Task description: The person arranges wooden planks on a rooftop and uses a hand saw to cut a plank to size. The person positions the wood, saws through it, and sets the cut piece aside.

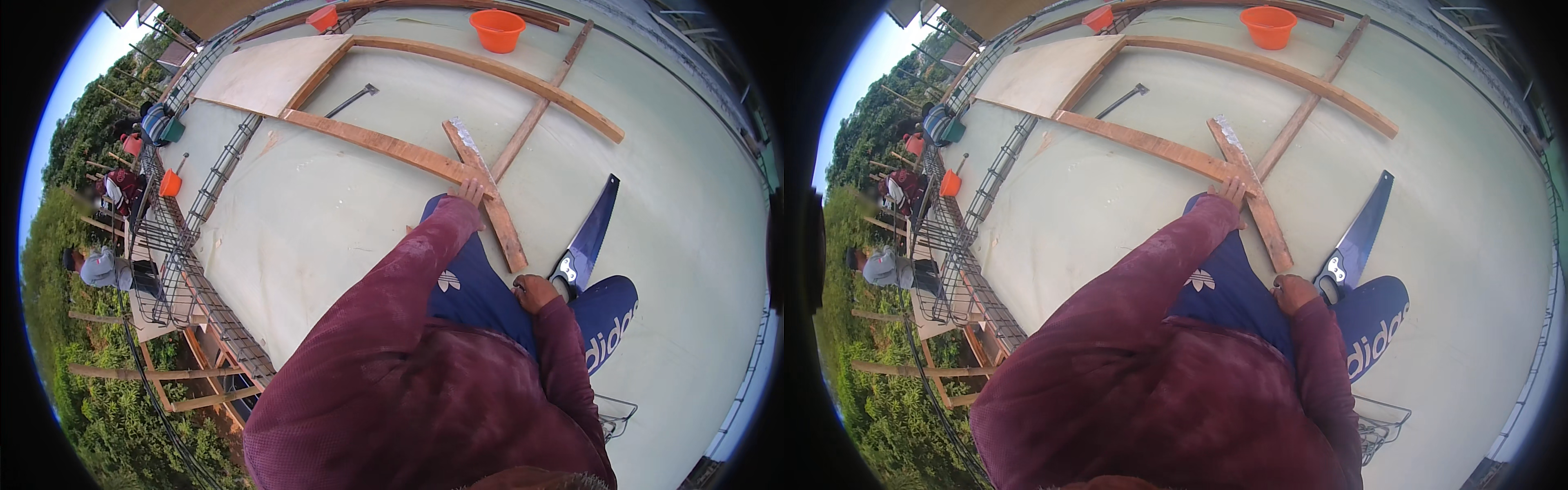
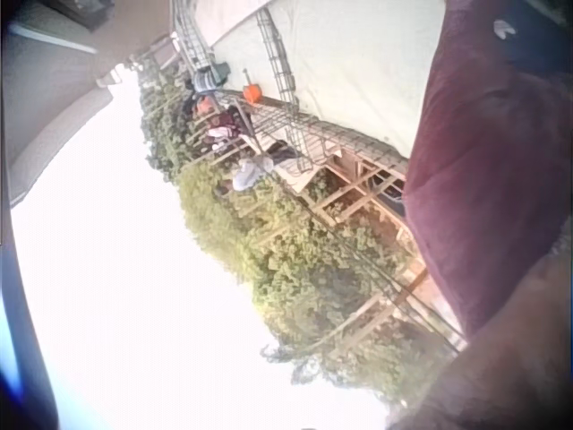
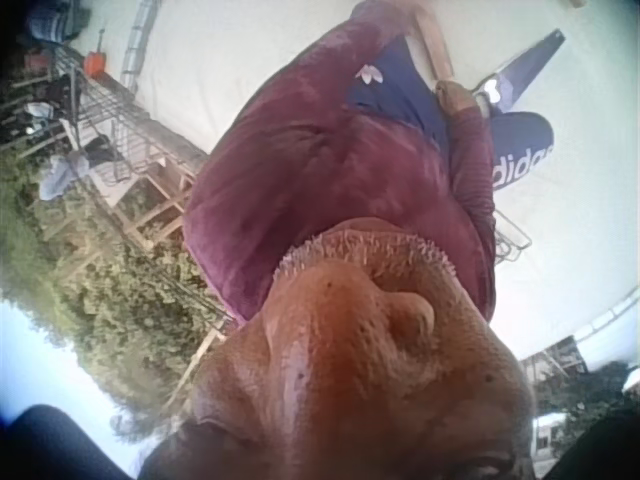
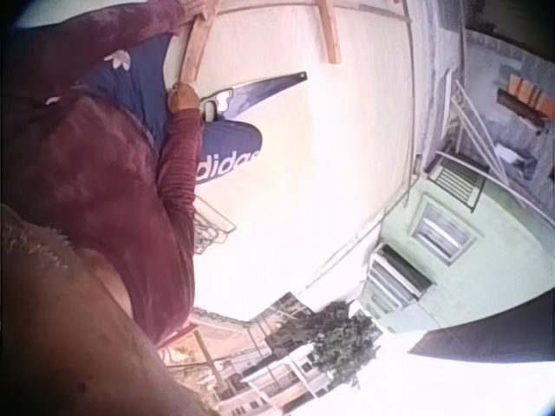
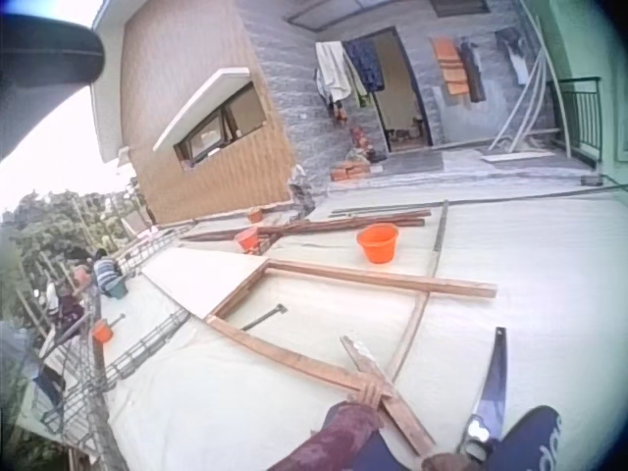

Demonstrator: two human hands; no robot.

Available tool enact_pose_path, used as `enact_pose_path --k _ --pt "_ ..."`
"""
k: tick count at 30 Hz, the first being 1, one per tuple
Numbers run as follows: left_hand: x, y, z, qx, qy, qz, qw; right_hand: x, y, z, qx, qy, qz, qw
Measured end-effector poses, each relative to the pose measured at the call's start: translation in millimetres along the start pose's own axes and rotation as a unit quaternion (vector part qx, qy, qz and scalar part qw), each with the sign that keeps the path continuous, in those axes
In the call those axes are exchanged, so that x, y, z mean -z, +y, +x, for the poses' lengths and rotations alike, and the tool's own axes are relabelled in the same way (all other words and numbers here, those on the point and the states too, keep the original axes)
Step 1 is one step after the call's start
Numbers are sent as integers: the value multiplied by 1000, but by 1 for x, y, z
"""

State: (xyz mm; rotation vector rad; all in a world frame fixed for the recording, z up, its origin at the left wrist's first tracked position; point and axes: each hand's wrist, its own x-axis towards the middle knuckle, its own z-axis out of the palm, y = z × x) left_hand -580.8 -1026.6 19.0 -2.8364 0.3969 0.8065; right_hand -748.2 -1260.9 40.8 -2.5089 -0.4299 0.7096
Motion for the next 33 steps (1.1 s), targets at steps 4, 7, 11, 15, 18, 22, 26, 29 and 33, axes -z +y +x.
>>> enact_pose_path --k 4,7,11,15,18,22,26,29,33 --pt "-4 5 4 18 -5 15 1000 -3 2 -4 -25 -5 0 1000" --pt "-12 2 9 15 1 19 1000 -5 0 -2 -39 -20 1 999" --pt "-13 -1 12 28 1 41 999 0 -9 -1 -42 -34 9 999" --pt "-9 1 17 17 26 38 999 -1 -4 0 -35 -33 5 999" --pt "-18 -4 18 -19 94 18 995 -13 5 8 -18 -33 2 999" --pt "-43 -31 34 -63 168 -52 982 -9 -7 9 -35 -32 -7 999" --pt "-27 -6 26 -80 142 -78 984 -18 5 5 -50 -31 -19 998" --pt "-30 -20 29 -89 153 -80 981 -17 -2 12 -27 -31 -41 998" --pt "-30 -30 43 -96 134 -61 984 -18 -3 20 -32 -25 -62 997"
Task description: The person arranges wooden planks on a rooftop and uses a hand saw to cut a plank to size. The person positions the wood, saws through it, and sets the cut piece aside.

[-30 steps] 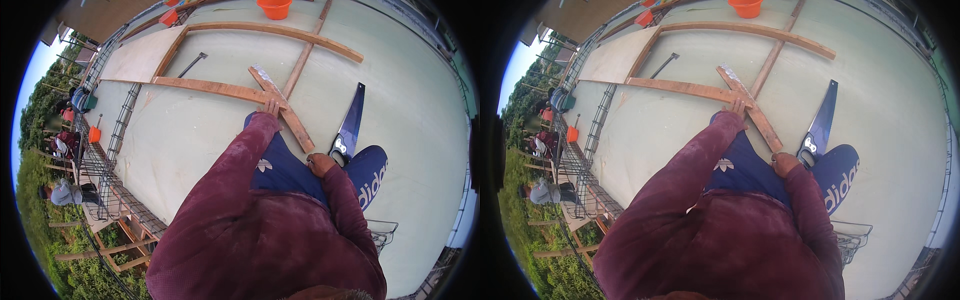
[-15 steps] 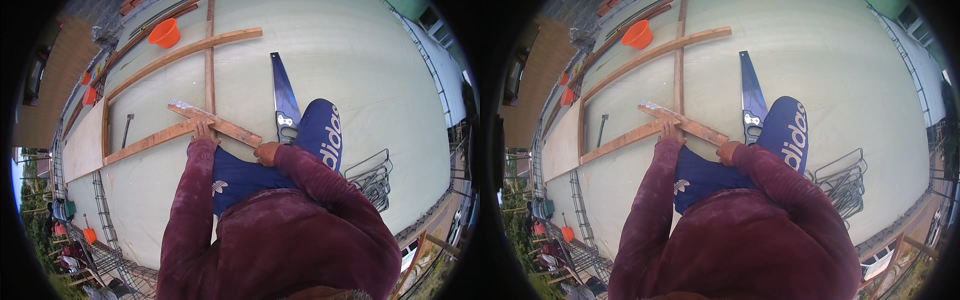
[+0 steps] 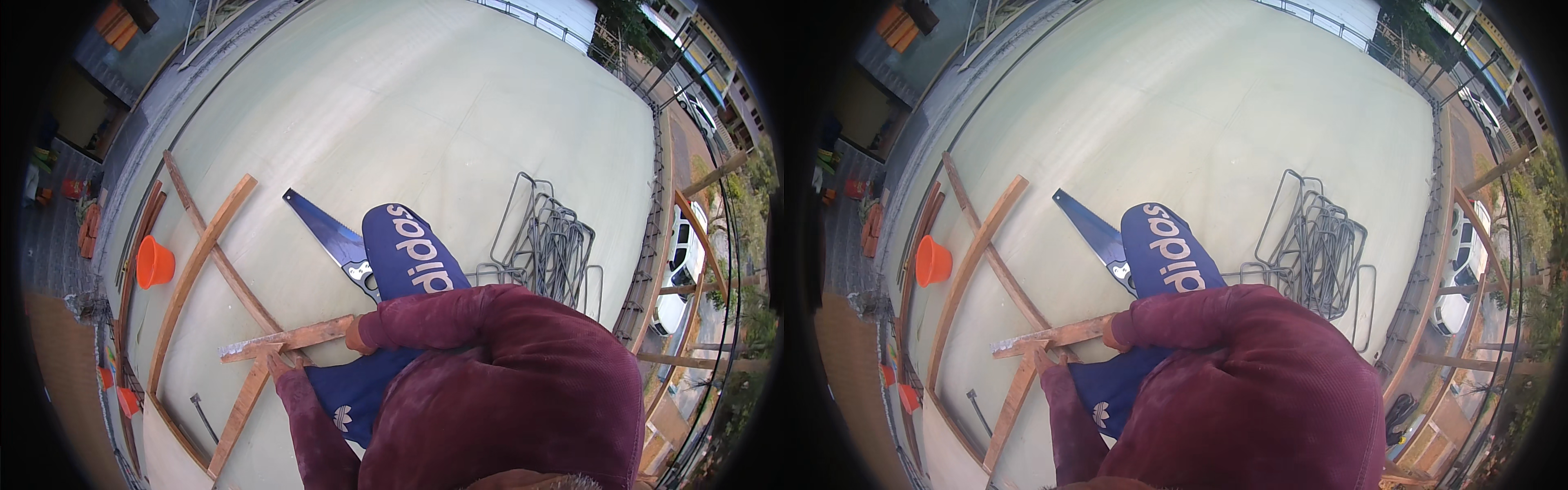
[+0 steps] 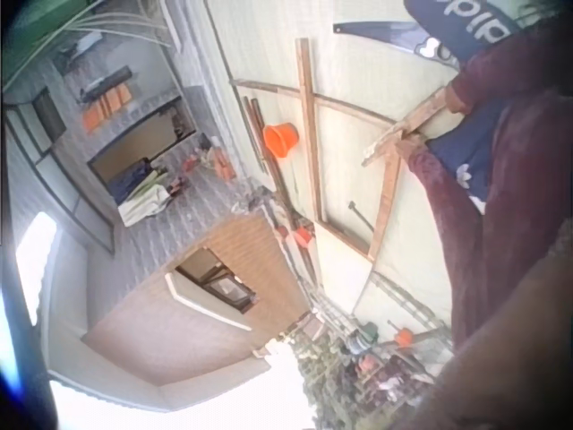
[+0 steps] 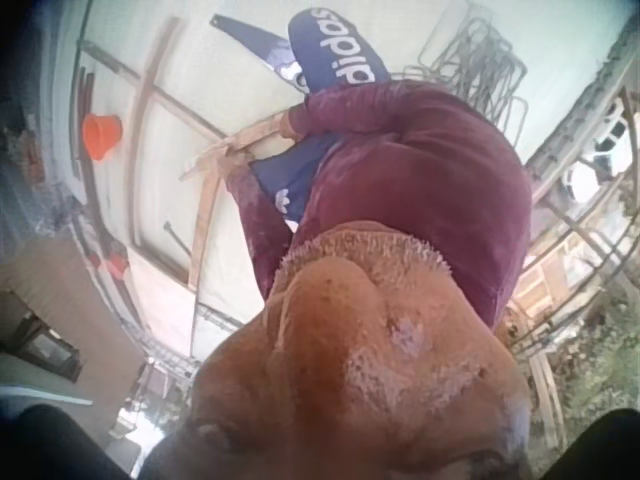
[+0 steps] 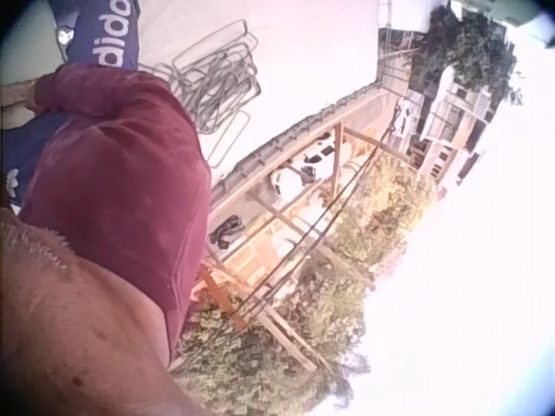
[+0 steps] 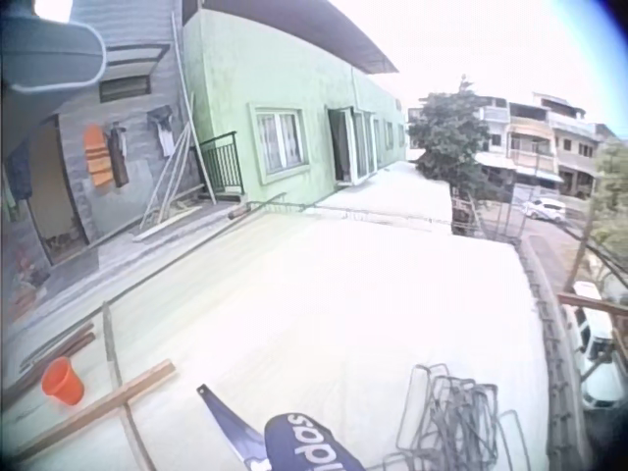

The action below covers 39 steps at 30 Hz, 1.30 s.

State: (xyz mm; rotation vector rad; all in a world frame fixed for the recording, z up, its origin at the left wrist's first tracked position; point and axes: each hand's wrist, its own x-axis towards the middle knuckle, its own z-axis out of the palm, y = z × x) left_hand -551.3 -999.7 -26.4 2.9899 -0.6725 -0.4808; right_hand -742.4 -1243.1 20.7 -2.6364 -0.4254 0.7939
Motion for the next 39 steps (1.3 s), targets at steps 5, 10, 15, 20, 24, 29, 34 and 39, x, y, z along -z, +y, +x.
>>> enact_pose_path --k 5,10,15,20,24,29,34,39 --pt "0 1 9 9 -24 13 1000 -7 3 7 16 -7 -22 1000" --pt "-17 -25 13 -6 14 4 1000 -19 3 8 9 11 -3 1000" --pt "-13 -2 20 10 -8 19 1000 -24 5 2 -8 23 7 1000" --pt "-28 -31 23 20 5 26 999 -14 9 8 11 7 -3 1000" --pt "3 24 0 -12 27 -15 999 -3 13 -6 -31 -42 56 997" --pt "24 22 -8 23 13 5 1000 22 -4 -15 -11 -34 55 998" --pt "15 20 -10 66 -58 25 996 9 -1 -11 18 -24 57 998" --pt "20 28 -10 75 -95 49 991 24 -8 -31 73 83 108 988"
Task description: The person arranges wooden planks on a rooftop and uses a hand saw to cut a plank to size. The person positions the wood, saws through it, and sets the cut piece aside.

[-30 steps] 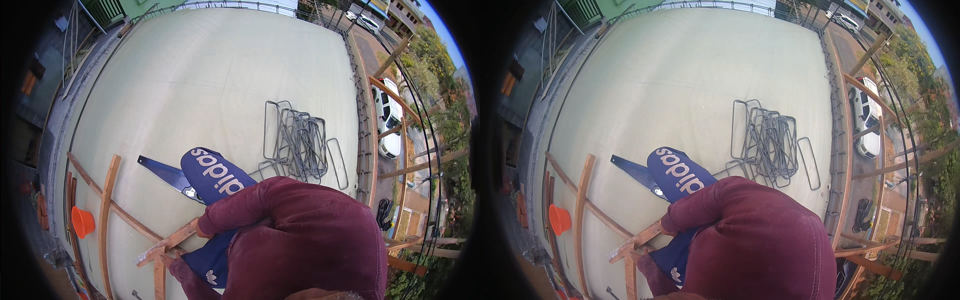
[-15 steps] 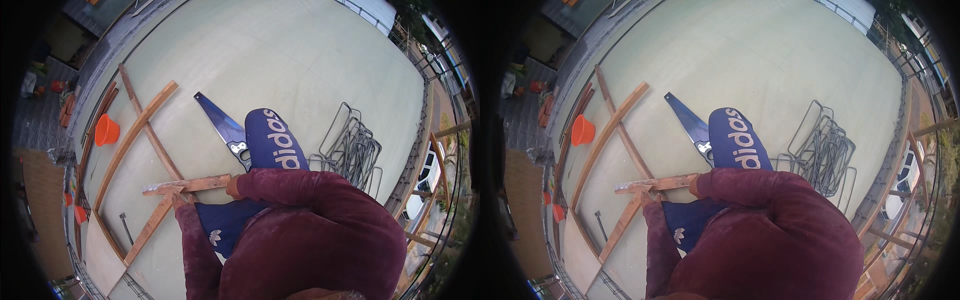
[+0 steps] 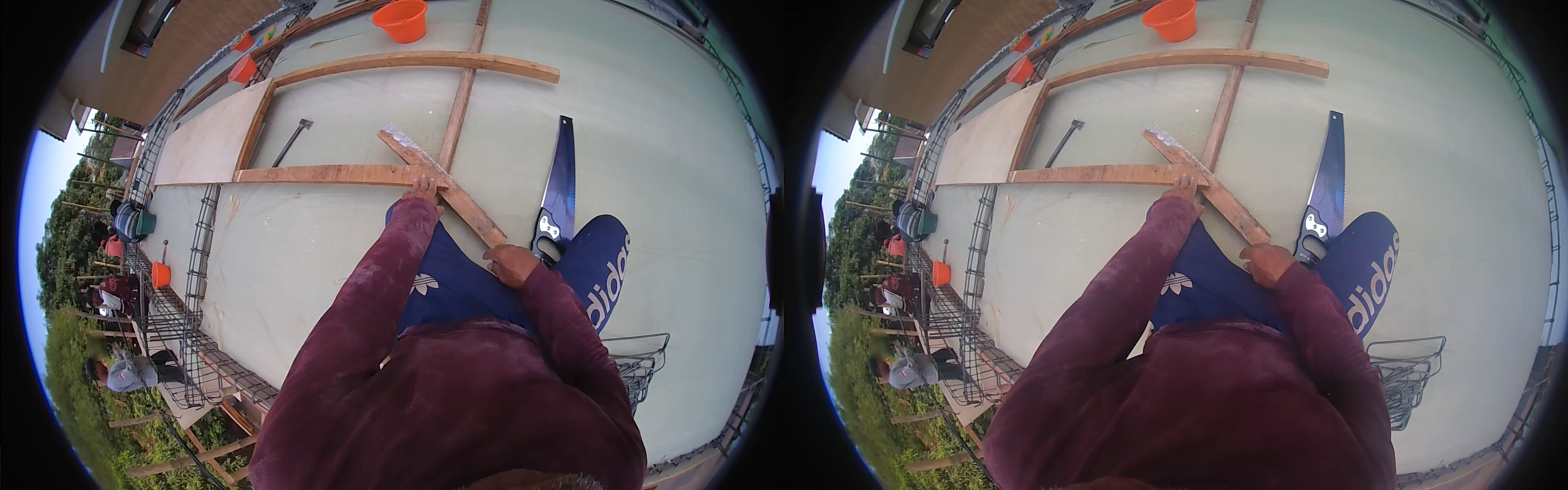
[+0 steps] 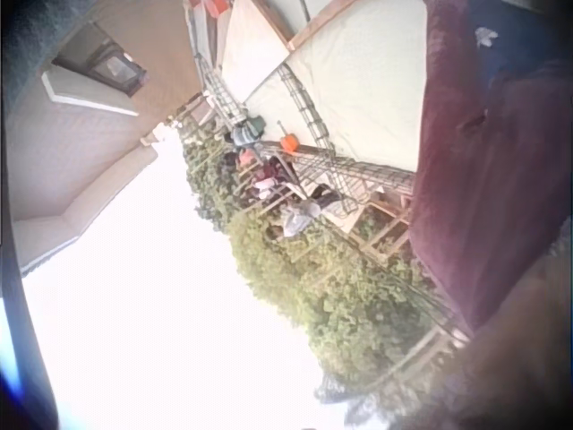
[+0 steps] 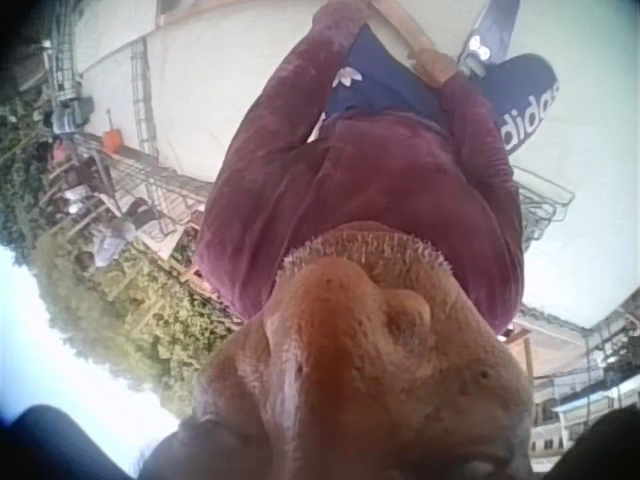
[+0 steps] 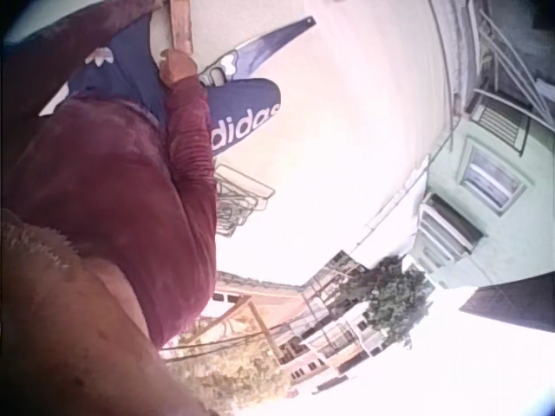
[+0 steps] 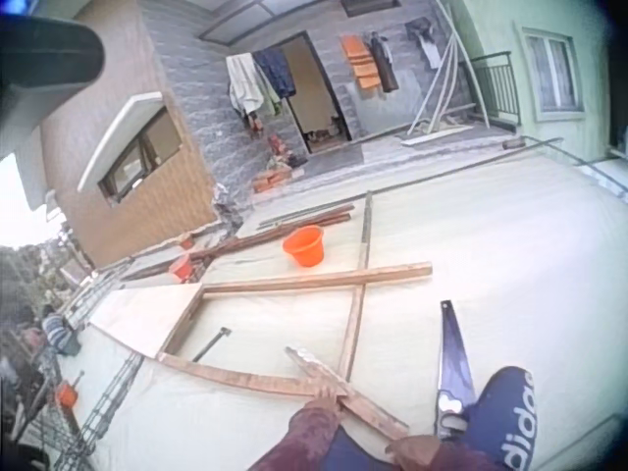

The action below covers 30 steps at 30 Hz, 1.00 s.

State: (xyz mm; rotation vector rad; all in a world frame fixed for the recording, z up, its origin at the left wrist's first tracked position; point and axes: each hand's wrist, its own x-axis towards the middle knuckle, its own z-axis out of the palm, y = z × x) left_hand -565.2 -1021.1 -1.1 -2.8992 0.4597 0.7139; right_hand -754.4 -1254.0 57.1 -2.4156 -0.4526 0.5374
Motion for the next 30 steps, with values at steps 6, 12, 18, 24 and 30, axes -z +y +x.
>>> enact_pose_path --k 6,12,18,24,30 --pt "-11 0 1 -5 13 -8 1000 134 -149 -59 294 181 286 894" --pt "-13 -19 -9 11 19 -21 1000 240 -213 -141 448 264 109 847" --pt "-2 -1 6 -9 13 -12 1000 238 -229 -163 315 346 -139 873" --pt "-1 0 -1 -2 1 -18 1000 226 -236 -162 269 362 -189 872" --pt "-5 -5 6 -2 -3 -5 1000 222 -239 -158 242 366 -206 875"
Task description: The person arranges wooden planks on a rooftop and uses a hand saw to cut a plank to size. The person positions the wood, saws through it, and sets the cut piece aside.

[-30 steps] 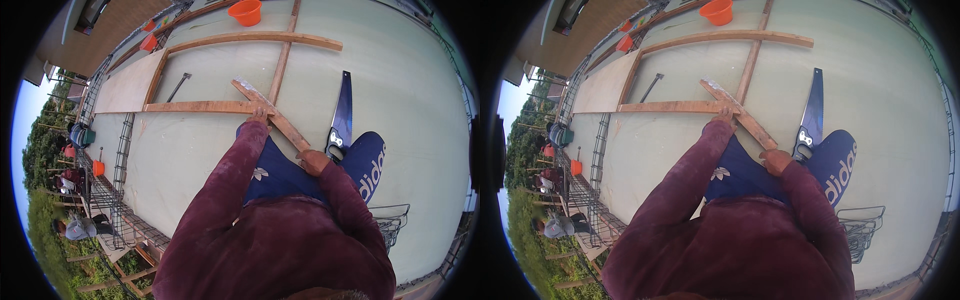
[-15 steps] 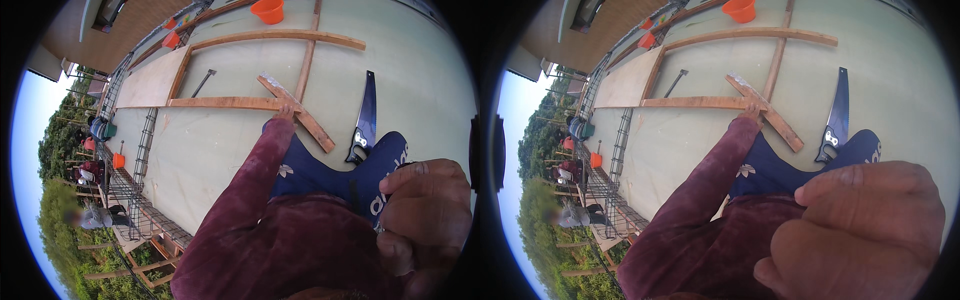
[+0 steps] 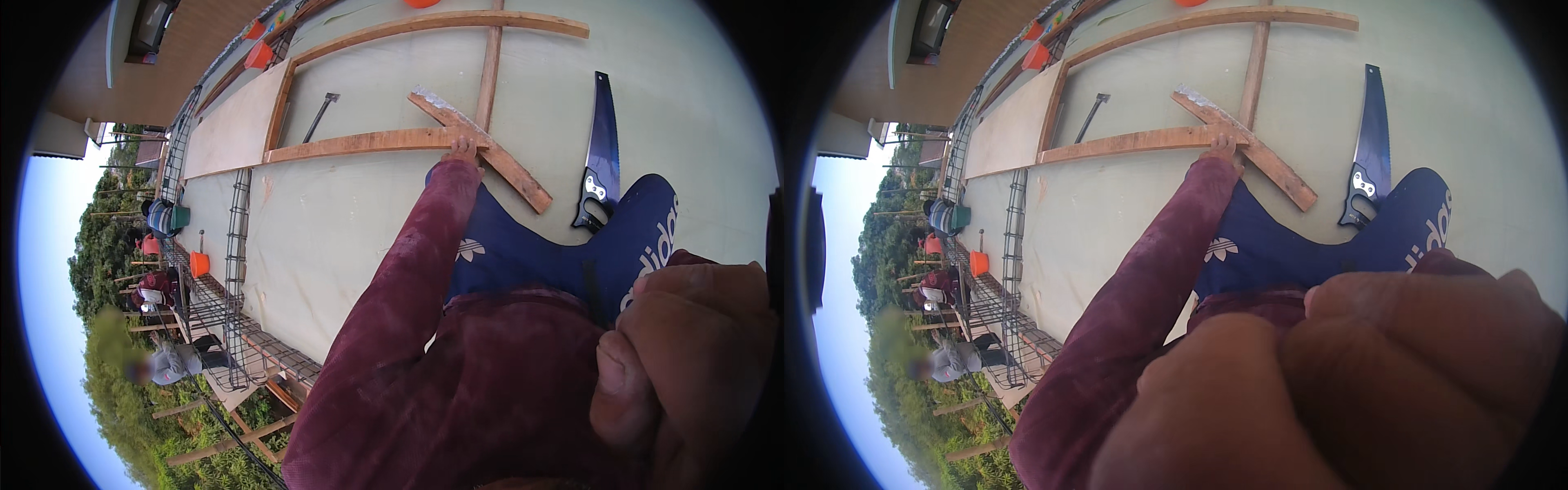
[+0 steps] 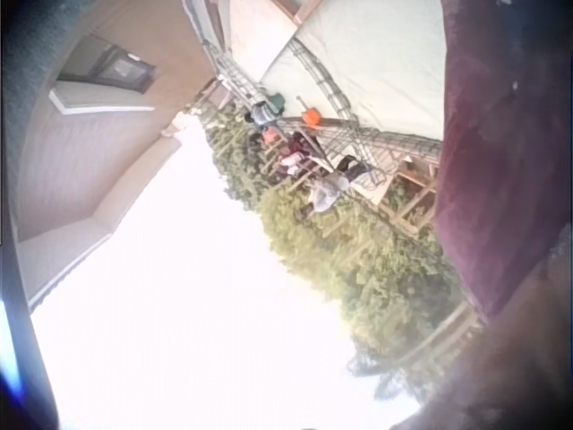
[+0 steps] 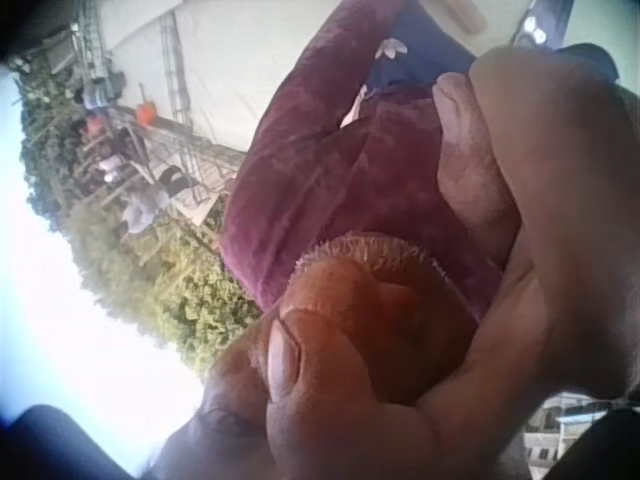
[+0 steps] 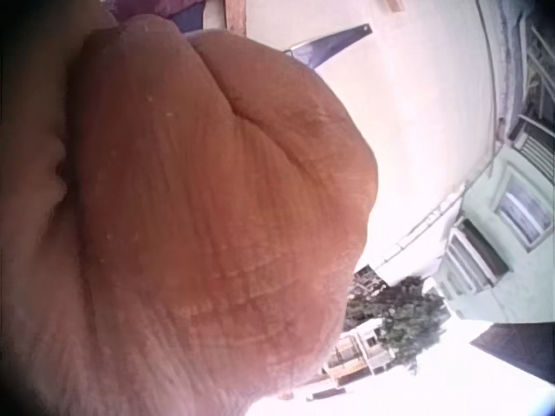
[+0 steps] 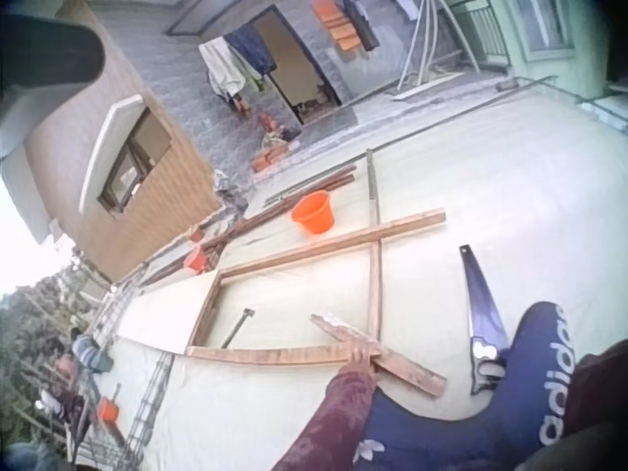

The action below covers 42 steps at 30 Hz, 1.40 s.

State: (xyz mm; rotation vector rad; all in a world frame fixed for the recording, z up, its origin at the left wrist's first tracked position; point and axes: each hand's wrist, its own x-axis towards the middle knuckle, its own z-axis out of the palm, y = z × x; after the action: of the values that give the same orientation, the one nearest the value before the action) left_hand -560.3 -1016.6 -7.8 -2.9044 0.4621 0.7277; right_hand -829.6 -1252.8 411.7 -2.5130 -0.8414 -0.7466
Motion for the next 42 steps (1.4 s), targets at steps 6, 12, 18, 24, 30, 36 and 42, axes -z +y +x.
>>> enact_pose_path --k 6,12,18,24,30,36,42 --pt "3 6 5 3 3 9 1000 -6 -8 2 -12 -17 -27 999" --pt "1 3 3 -3 11 -7 1000 -41 -2 14 -13 -60 1 998" --pt "-4 -4 -2 -15 25 -26 999 -139 68 -28 -117 -206 140 961" --pt "25 6 -28 -34 13 -25 999 -284 169 -199 -250 -304 119 912" --pt "5 1 -28 -16 37 -56 998 -279 158 -177 -272 -336 220 875" --pt "3 2 -25 -37 73 -71 994 -289 169 -194 -265 -456 145 837" --pt "-3 -1 -20 -33 58 -67 996 -282 157 -185 -285 -440 148 839"
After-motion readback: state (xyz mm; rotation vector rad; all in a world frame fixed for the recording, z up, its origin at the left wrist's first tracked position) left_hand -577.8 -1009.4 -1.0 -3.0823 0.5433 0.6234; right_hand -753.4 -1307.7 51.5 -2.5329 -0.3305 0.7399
